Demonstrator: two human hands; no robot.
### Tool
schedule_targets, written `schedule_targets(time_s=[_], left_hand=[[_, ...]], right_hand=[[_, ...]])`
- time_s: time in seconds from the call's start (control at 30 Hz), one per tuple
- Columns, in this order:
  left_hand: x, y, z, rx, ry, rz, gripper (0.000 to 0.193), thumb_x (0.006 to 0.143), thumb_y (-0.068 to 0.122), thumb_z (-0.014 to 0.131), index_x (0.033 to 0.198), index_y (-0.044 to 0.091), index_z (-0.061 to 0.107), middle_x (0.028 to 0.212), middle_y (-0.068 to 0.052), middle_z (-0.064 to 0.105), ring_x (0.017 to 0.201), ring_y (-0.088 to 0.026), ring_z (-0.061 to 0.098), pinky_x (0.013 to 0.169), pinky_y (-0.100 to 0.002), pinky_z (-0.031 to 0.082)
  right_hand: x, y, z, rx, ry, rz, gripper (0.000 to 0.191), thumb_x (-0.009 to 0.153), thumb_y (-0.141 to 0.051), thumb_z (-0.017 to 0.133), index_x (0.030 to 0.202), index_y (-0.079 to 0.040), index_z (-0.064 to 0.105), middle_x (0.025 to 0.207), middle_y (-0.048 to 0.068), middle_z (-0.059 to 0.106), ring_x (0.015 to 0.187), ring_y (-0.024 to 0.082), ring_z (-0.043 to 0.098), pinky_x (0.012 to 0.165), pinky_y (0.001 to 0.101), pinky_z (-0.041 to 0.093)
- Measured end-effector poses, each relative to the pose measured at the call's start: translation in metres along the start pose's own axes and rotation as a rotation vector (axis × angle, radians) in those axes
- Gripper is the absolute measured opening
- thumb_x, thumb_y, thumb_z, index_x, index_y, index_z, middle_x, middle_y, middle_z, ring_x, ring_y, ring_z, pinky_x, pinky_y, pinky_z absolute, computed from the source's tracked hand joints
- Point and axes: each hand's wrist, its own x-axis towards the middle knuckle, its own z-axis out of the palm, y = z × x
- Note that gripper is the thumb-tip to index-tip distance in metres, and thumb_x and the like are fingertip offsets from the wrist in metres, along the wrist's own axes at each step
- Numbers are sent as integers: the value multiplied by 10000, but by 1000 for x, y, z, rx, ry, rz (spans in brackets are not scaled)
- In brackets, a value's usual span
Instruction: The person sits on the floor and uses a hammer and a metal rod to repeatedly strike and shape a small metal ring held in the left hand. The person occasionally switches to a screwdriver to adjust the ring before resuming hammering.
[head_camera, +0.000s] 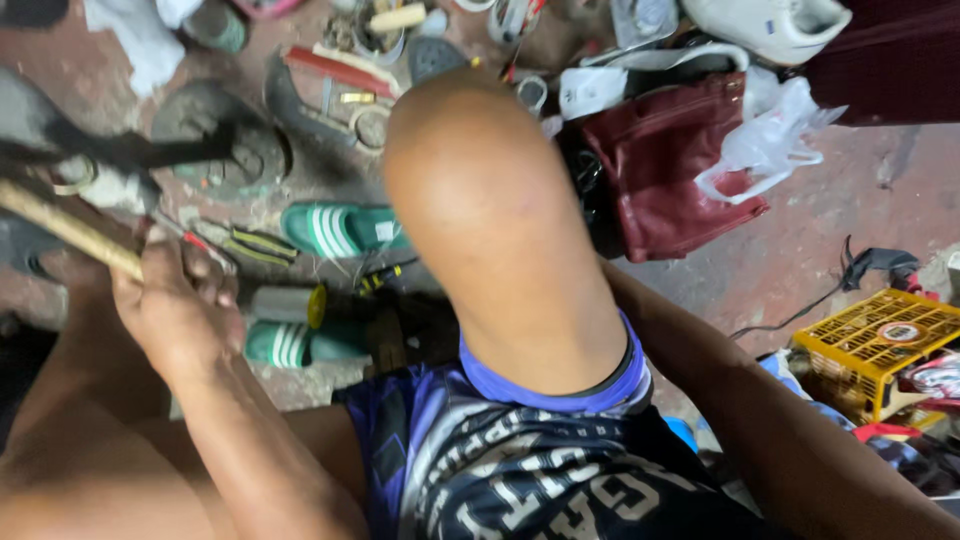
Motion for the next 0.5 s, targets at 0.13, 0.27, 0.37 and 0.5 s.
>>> schedule_targets(time_s=[0.13, 0.27, 0.37, 0.5], left_hand=[[6, -9, -22, 5, 13, -26, 89, 1136, 100, 591, 1082, 98, 520, 775, 1, 509, 581, -108, 428, 498, -277, 313], [22, -15, -59, -43, 1, -109, 243, 1162, 76, 601, 943, 91, 498, 744, 4, 494, 563, -98, 424, 488, -247, 296], [44, -18, -80, -92, -149, -228, 297, 1188, 320, 483, 964, 145, 568, 727, 80, 441, 506, -48, 391, 443, -213, 318], [57, -33, -84, 2, -56, -241, 240, 1165, 283, 521, 977, 144, 574, 731, 72, 458, 510, -50, 397, 444, -215, 315]], right_hand=[[9, 17, -13, -36, 14, 26, 370, 955, -374, 654, 1184, -83, 657, 1127, 129, 713, 1042, 255, 672, 893, 399, 525], [52, 39, -37, -112, 149, 70, 412, 957, -416, 642, 1203, -86, 667, 1139, 137, 720, 1049, 267, 676, 890, 408, 525], [49, 68, -53, -118, 258, 138, 445, 959, -448, 632, 1218, -88, 674, 1148, 143, 725, 1053, 276, 678, 888, 416, 526], [17, 97, -52, 13, 295, 198, 459, 952, -485, 608, 1210, -113, 682, 1137, 143, 738, 1039, 296, 706, 890, 430, 538]])
